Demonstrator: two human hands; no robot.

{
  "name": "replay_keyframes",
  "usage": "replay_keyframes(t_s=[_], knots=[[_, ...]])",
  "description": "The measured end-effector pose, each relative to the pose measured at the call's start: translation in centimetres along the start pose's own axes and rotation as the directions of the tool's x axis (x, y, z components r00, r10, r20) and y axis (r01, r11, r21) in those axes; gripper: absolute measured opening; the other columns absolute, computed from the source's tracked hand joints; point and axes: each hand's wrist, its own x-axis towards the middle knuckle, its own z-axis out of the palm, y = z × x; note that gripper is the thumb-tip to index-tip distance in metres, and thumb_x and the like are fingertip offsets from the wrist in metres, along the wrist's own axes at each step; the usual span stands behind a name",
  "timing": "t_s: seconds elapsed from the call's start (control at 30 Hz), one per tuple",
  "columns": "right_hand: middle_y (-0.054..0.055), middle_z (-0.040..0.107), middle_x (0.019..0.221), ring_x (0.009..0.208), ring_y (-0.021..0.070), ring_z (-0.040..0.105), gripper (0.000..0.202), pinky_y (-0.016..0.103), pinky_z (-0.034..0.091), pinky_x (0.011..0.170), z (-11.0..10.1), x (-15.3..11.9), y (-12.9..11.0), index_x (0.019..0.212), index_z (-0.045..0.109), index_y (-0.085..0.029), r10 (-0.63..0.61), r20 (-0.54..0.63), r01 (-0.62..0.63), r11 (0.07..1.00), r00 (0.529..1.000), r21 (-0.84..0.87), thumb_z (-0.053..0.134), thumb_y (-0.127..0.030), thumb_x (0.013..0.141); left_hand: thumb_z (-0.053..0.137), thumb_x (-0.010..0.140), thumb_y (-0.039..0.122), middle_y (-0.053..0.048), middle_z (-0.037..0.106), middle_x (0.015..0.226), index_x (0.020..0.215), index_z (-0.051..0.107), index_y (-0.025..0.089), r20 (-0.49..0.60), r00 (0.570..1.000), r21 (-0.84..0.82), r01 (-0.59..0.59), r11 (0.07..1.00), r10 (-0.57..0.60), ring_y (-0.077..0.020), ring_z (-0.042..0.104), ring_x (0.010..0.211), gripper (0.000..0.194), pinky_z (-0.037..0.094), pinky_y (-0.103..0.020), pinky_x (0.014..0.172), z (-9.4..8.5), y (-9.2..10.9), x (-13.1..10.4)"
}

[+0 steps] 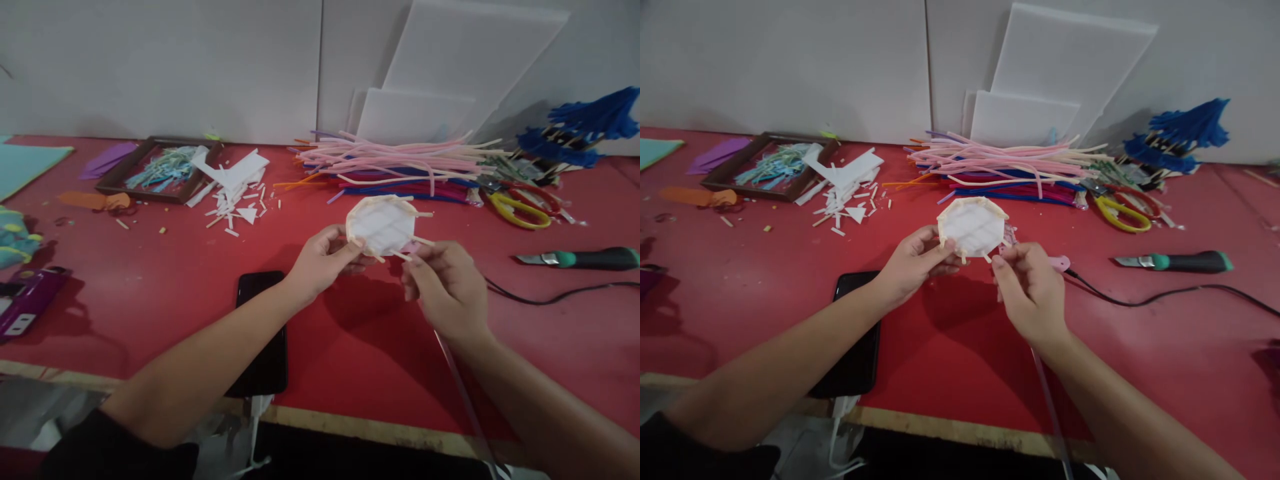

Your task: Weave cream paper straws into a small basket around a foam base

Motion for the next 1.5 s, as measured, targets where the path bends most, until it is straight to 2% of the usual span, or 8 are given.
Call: replay_keyframes(t_s=[0.1, 0.2, 0.43, 0.8, 1.03, 1.3, 1.4, 1.5], knots=[[-0.004, 0.061, 0.058, 0.037, 0.0075, 0.052, 0.028, 0.021, 0.041, 0.038, 0.3, 0.7, 0.0, 0.08, 0.055, -0.02, 0.162, 0.138, -0.171, 0.984, 0.977, 0.058, 0.056, -0.047, 0.09, 0.081, 0.066, 0.046, -0.001, 0.07, 0.081, 0.09, 0.06, 0.017, -0.008, 1.0, -0.02, -0.014, 1.0, 0.014, -0.0125, 0.068, 0.072, 0.043, 0.057, -0.031, 0.076, 0.1, 0.1, -0.1], [-0.002, 0.062, 0.06, 0.038, 0.0072, 0.052, 0.038, 0.021, 0.042, 0.039, 0.3, 0.8, -0.4, 0.073, 0.055, -0.019, 0.179, 0.205, -0.199, 0.976, 0.962, 0.086, 0.055, -0.053, 0.089, 0.084, 0.063, 0.041, -0.001, 0.069, 0.084, 0.092, 0.062, 0.016, 0.004, 1.0, -0.018, 0.003, 1.0, -0.003, -0.0125, 0.066, 0.076, 0.044, 0.056, -0.031, 0.077, 0.3, 0.2, -0.2], [-0.001, 0.062, 0.059, 0.039, 0.0078, 0.053, 0.038, 0.022, 0.041, 0.038, 0.2, 0.5, -0.8, 0.071, 0.057, -0.019, 0.185, 0.227, -0.223, 0.963, 0.956, 0.153, 0.058, -0.054, 0.088, 0.086, 0.06, 0.03, -0.001, 0.068, 0.083, 0.096, 0.063, 0.016, 0.033, 0.997, -0.057, 0.072, 0.996, -0.07, -0.0121, 0.065, 0.078, 0.045, 0.055, -0.032, 0.081, 0.2, 0.2, -0.1], [-0.003, 0.061, 0.06, 0.04, 0.0077, 0.055, 0.035, 0.022, 0.044, 0.039, 0.4, 0.6, -0.8, 0.071, 0.054, -0.02, 0.196, 0.274, -0.274, 0.918, 0.942, 0.285, 0.059, -0.05, 0.088, 0.09, 0.055, 0.032, 0.0, 0.068, 0.077, 0.08, 0.061, 0.014, 0.114, 0.992, -0.099, -0.051, 0.994, 0.063, -0.011, 0.064, 0.07, 0.042, 0.056, -0.03, 0.076, 0.0, 0.1, -0.1], [-0.003, 0.062, 0.055, 0.04, 0.0095, 0.054, 0.031, 0.022, 0.044, 0.038, 0.5, 0.4, -0.7, 0.075, 0.057, -0.02, 0.318, 0.286, -0.416, 0.807, 0.904, 0.419, 0.067, -0.049, 0.081, 0.088, 0.06, 0.03, 0.001, 0.066, 0.078, 0.093, 0.061, 0.016, 0.115, 0.992, -0.078, -0.044, 0.996, 0.053, -0.0088, 0.065, 0.073, 0.044, 0.055, -0.023, 0.072, 0.2, 0.5, -0.4], [-0.003, 0.06, 0.054, 0.039, 0.0095, 0.052, 0.03, 0.022, 0.04, 0.036, 0.5, 0.8, -1.1, 0.077, 0.058, -0.02, 0.397, 0.289, -0.49, 0.74, 0.871, 0.462, 0.069, -0.048, 0.077, 0.082, 0.062, 0.015, 0.0, 0.069, 0.074, 0.095, 0.062, 0.015, 0.086, 0.996, 0.0, 0.025, 1.0, -0.025, -0.012, 0.067, 0.073, 0.039, 0.056, -0.028, 0.075, 0.1, 0.5, -0.2], [-0.002, 0.06, 0.056, 0.043, 0.0099, 0.055, 0.027, 0.022, 0.043, 0.038, 0.6, 0.7, -0.9, 0.076, 0.057, -0.02, 0.385, 0.248, -0.457, 0.779, 0.889, 0.429, 0.067, -0.045, 0.079, 0.073, 0.063, 0.008, -0.003, 0.072, 0.084, 0.102, 0.063, 0.015, 0.053, 0.997, -0.043, 0.054, 0.998, -0.051, -0.0139, 0.069, 0.08, 0.041, 0.056, -0.029, 0.076, -0.1, 0.5, -0.1], [-0.002, 0.06, 0.056, 0.043, 0.0098, 0.054, 0.026, 0.022, 0.044, 0.039, 0.7, 0.5, -0.7, 0.076, 0.058, -0.02, 0.366, 0.234, -0.433, 0.81, 0.9, 0.397, 0.065, -0.044, 0.081, 0.067, 0.06, 0.004, -0.007, 0.072, 0.108, 0.119, 0.059, 0.02, 0.079, 0.997, -0.131, 0.009, 0.991, 0.001, -0.0195, 0.068, 0.098, 0.062, 0.056, -0.032, 0.083, -0.3, 0.5, 0.0]])
